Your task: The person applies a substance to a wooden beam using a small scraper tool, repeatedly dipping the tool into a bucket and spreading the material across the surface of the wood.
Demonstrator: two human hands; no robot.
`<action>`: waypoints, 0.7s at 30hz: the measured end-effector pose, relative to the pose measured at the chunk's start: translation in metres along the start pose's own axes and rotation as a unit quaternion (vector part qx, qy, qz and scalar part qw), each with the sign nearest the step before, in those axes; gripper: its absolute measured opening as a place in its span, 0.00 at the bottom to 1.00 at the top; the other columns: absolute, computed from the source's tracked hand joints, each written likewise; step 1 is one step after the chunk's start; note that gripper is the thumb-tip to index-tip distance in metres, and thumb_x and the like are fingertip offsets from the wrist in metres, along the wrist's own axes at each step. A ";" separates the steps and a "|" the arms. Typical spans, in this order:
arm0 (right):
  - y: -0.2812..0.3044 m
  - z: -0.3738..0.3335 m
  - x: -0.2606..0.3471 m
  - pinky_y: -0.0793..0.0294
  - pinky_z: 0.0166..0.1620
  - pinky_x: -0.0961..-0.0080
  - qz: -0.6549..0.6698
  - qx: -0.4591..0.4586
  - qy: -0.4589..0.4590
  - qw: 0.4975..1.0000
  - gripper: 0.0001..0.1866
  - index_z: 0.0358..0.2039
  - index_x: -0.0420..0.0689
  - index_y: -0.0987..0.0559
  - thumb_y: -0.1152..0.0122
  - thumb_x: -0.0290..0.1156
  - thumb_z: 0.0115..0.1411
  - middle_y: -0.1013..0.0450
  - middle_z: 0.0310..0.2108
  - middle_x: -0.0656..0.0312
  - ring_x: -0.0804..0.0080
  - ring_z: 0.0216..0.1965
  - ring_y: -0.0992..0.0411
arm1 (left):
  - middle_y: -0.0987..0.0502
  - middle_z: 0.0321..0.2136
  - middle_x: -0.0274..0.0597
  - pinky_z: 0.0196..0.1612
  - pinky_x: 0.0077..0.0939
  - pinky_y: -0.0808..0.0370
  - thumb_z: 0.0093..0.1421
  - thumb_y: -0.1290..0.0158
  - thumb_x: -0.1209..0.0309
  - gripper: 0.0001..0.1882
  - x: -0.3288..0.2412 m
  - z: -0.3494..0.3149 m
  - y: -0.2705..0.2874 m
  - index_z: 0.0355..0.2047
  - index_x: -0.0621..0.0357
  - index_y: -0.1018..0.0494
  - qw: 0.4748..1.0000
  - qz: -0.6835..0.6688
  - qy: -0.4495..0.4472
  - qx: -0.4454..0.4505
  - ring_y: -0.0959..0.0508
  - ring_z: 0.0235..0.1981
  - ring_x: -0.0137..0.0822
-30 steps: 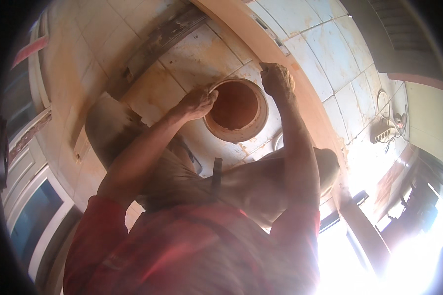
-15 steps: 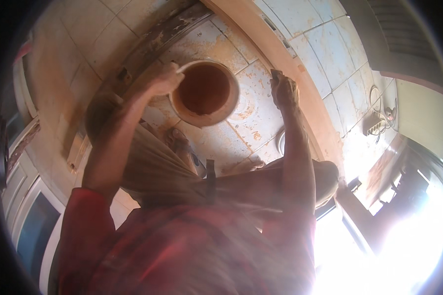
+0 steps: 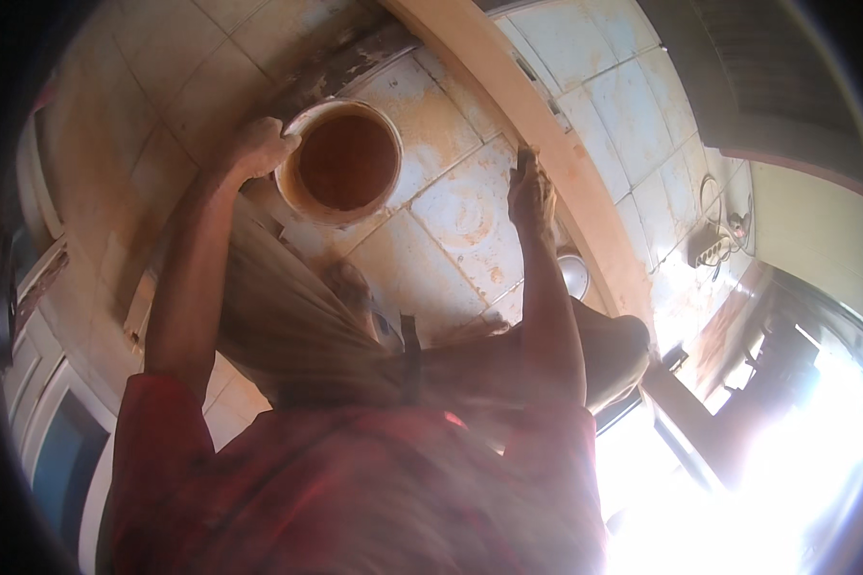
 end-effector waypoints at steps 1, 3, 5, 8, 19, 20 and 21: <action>0.006 -0.007 0.007 0.26 0.51 0.50 -0.022 0.009 -0.003 1.000 0.20 0.56 0.45 0.22 0.37 0.35 0.64 0.21 0.43 0.43 0.44 0.47 0.23 | 0.18 0.36 0.64 0.47 0.48 0.23 0.68 0.52 0.53 0.27 -0.003 -0.001 0.000 0.40 0.70 0.18 1.000 -0.008 0.006 -0.011 0.17 0.40 0.58; 0.005 -0.010 0.010 0.27 0.52 0.48 -0.048 0.003 0.018 0.999 0.21 0.57 0.44 0.23 0.37 0.36 0.64 0.22 0.45 0.43 0.45 0.49 0.24 | 0.18 0.37 0.65 0.47 0.48 0.23 0.70 0.54 0.50 0.30 -0.007 0.000 0.000 0.40 0.71 0.19 1.000 -0.013 0.008 -0.010 0.17 0.41 0.59; 0.000 -0.012 0.007 0.27 0.52 0.47 -0.056 -0.031 0.063 0.996 0.21 0.57 0.44 0.23 0.38 0.35 0.65 0.23 0.47 0.42 0.45 0.51 0.25 | 0.18 0.38 0.66 0.48 0.49 0.24 0.71 0.55 0.47 0.33 -0.014 0.004 0.001 0.40 0.72 0.19 1.000 -0.005 -0.005 0.014 0.18 0.42 0.59; -0.004 -0.020 0.002 0.23 0.48 0.49 -0.057 -0.049 0.008 0.997 0.19 0.56 0.51 0.21 0.39 0.34 0.65 0.20 0.42 0.43 0.42 0.44 0.22 | 0.18 0.38 0.66 0.49 0.49 0.25 0.72 0.56 0.44 0.36 -0.029 -0.001 0.012 0.39 0.72 0.20 0.999 -0.023 0.018 0.039 0.18 0.43 0.60; 0.044 -0.009 -0.014 0.21 0.44 0.55 -0.102 0.152 -0.120 0.976 0.20 0.56 0.45 0.21 0.45 0.38 0.68 0.19 0.35 0.42 0.50 0.38 0.19 | 0.19 0.39 0.68 0.48 0.49 0.23 0.72 0.55 0.47 0.32 -0.012 0.012 -0.004 0.39 0.70 0.18 0.999 -0.021 -0.019 0.017 0.18 0.44 0.60; 0.065 -0.003 0.006 0.21 0.42 0.58 -0.058 0.182 -0.160 0.968 0.20 0.56 0.43 0.21 0.45 0.38 0.68 0.19 0.34 0.43 0.54 0.36 0.18 | 0.19 0.40 0.67 0.48 0.49 0.23 0.72 0.55 0.48 0.32 -0.013 0.016 -0.004 0.39 0.70 0.18 0.999 -0.012 -0.034 0.016 0.18 0.44 0.60; 0.081 0.003 0.020 0.20 0.41 0.60 -0.014 0.210 -0.201 0.957 0.21 0.56 0.41 0.22 0.45 0.39 0.68 0.19 0.33 0.44 0.58 0.34 0.17 | 0.19 0.40 0.66 0.48 0.49 0.23 0.72 0.55 0.48 0.32 -0.015 0.020 -0.005 0.40 0.69 0.18 0.999 -0.017 -0.043 0.011 0.18 0.44 0.60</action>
Point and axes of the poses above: each hand's wrist, its own z-axis towards the middle knuckle, its own y-axis out of the back of the hand, x = y × z, the point moved 3 cm from there along z, towards the middle knuckle
